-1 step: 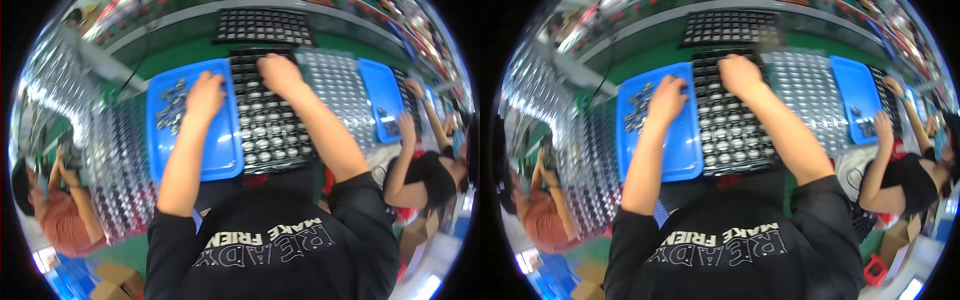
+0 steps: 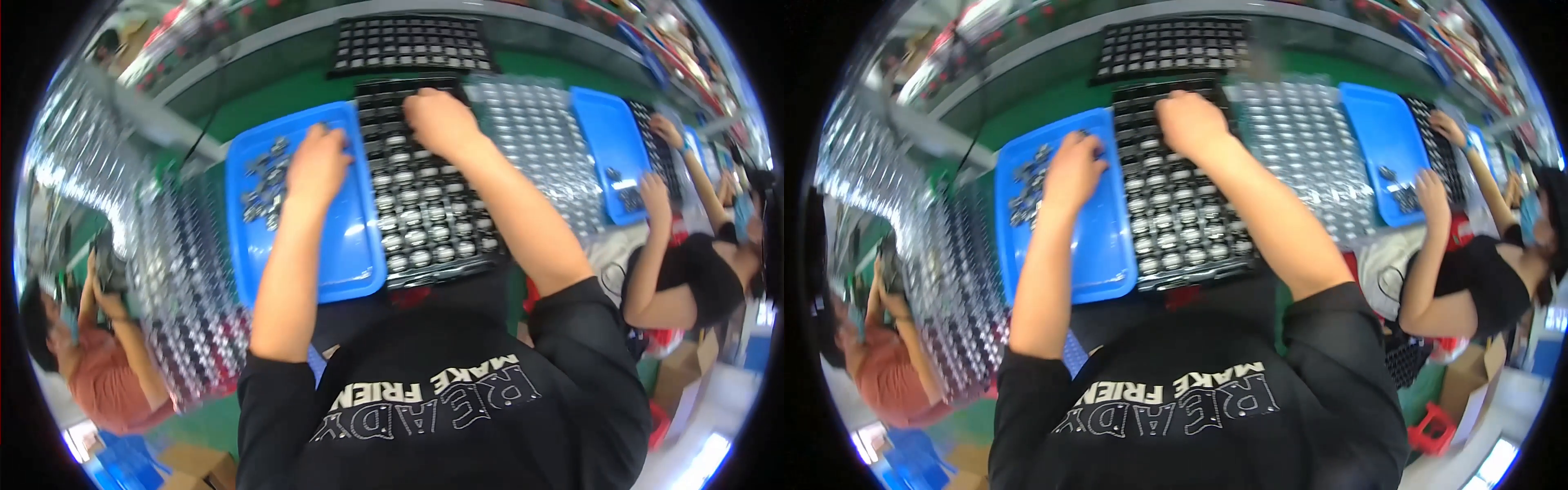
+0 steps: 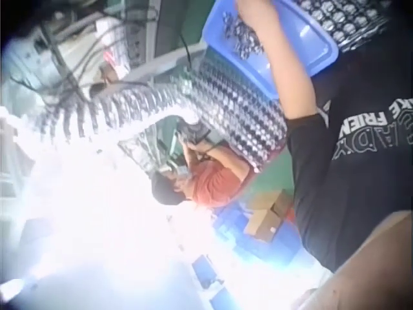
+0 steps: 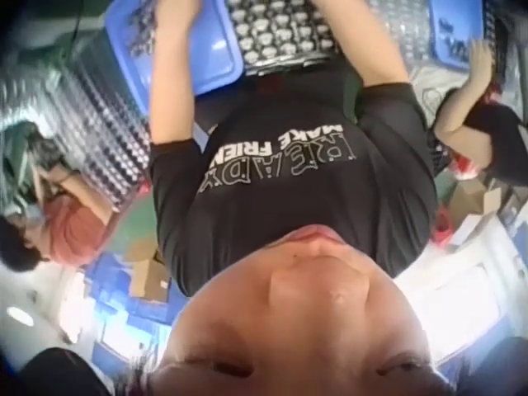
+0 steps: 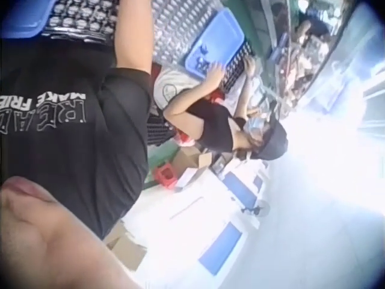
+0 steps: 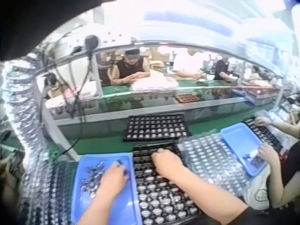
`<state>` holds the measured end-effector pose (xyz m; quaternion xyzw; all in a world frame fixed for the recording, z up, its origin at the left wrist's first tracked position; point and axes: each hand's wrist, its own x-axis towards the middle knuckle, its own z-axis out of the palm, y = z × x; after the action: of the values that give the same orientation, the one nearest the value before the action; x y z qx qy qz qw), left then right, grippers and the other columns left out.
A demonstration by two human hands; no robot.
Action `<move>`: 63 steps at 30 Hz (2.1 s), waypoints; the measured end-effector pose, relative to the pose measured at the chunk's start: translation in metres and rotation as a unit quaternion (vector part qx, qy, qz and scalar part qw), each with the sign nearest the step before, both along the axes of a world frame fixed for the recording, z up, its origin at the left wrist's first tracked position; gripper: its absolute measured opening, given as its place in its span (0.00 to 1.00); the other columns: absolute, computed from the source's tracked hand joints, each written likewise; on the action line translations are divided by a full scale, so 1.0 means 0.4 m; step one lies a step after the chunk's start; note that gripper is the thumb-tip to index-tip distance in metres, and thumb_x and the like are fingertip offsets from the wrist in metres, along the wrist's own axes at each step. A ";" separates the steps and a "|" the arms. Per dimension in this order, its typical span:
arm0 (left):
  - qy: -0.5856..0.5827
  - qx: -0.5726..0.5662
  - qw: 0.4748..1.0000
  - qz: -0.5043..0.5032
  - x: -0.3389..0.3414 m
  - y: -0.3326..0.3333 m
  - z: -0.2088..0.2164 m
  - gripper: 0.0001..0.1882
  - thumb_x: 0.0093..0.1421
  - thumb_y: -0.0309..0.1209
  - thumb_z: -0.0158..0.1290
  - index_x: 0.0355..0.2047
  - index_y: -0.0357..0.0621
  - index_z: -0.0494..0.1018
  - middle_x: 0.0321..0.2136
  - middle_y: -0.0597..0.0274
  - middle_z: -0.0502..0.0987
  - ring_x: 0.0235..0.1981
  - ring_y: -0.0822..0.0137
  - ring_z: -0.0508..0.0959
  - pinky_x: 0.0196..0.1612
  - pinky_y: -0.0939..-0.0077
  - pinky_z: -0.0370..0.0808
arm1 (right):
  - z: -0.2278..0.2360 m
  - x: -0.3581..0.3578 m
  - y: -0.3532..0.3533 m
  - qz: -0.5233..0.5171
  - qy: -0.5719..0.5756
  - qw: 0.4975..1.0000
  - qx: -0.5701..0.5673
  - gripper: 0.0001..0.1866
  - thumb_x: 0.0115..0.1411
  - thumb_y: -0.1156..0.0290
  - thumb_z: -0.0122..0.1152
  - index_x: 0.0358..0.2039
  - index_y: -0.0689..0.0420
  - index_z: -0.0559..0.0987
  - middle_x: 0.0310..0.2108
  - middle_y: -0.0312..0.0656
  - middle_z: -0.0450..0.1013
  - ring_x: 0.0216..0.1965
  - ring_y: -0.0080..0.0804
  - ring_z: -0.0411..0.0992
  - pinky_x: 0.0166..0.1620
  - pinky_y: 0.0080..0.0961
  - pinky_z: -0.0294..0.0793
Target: Inspecting small metal electronic components and placing them into a black grid organization tray.
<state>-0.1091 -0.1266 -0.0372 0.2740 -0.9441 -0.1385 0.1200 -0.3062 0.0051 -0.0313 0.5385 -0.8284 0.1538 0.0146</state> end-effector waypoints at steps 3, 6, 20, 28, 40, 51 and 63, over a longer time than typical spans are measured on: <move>0.026 0.023 0.999 -0.017 0.018 0.002 -0.003 0.12 0.49 0.26 0.65 0.35 0.39 0.79 0.42 0.48 0.75 0.44 0.46 0.77 0.49 0.59 0.75 | 0.072 -0.010 0.164 -0.014 -0.132 0.985 -0.109 0.16 0.52 0.73 0.67 0.43 0.56 0.83 0.42 0.49 0.79 0.43 0.47 0.78 0.46 0.39 0.77; 0.021 0.033 0.999 -0.032 0.063 0.025 0.017 0.13 0.48 0.23 0.64 0.35 0.37 0.78 0.42 0.48 0.75 0.44 0.46 0.77 0.50 0.61 0.75 | 0.101 -0.062 0.406 -0.135 -0.133 0.977 -0.099 0.20 0.52 0.72 0.69 0.47 0.57 0.81 0.44 0.47 0.80 0.45 0.42 0.79 0.49 0.34 0.77; 0.234 0.296 0.920 0.101 0.226 0.103 0.055 0.17 0.59 0.26 0.63 0.49 0.43 0.76 0.33 0.66 0.76 0.29 0.76 0.75 0.34 0.81 0.74 | -0.012 -0.103 0.923 -0.360 -0.172 0.917 -0.030 0.08 0.53 0.77 0.67 0.34 0.61 0.78 0.28 0.41 0.75 0.32 0.31 0.74 0.38 0.28 0.72; 0.265 0.689 0.674 0.022 0.233 0.210 0.053 0.11 0.68 0.29 0.54 0.47 0.36 0.74 0.36 0.61 0.75 0.23 0.79 0.65 0.26 0.83 0.63 | -0.031 -0.070 1.008 -0.332 -0.104 0.934 -0.075 0.09 0.60 0.78 0.61 0.41 0.62 0.79 0.35 0.42 0.76 0.35 0.29 0.73 0.43 0.26 0.73; 0.295 0.764 0.573 -0.033 0.284 0.229 0.059 0.30 0.75 0.48 0.35 0.63 0.34 0.66 0.54 0.52 0.74 0.42 0.70 0.73 0.44 0.74 0.74 | -0.091 -0.133 1.039 -0.335 -0.137 0.930 -0.065 0.05 0.61 0.75 0.63 0.37 0.62 0.79 0.29 0.35 0.75 0.30 0.21 0.70 0.37 0.20 0.71; 0.265 0.747 0.608 -0.039 0.261 0.234 0.076 0.26 0.67 0.27 0.44 0.64 0.31 0.63 0.56 0.44 0.73 0.44 0.66 0.75 0.45 0.75 0.77 | -0.066 -0.100 1.019 -0.405 -0.126 0.905 -0.042 0.10 0.61 0.73 0.61 0.44 0.57 0.82 0.28 0.35 0.74 0.28 0.21 0.68 0.36 0.21 0.70; 0.309 0.675 0.662 -0.101 0.232 0.314 0.102 0.25 0.65 0.34 0.58 0.58 0.33 0.69 0.49 0.51 0.78 0.42 0.66 0.81 0.39 0.77 0.78 | 0.064 0.264 0.491 -0.029 -0.544 0.742 -0.391 0.09 0.67 0.78 0.54 0.47 0.64 0.77 0.41 0.47 0.78 0.34 0.26 0.76 0.40 0.24 0.78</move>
<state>-0.0164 -0.0010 0.0037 0.1242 -0.5223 -0.8258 0.1725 -0.2008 0.2013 -0.0056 0.2857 -0.5784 0.7302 -0.2251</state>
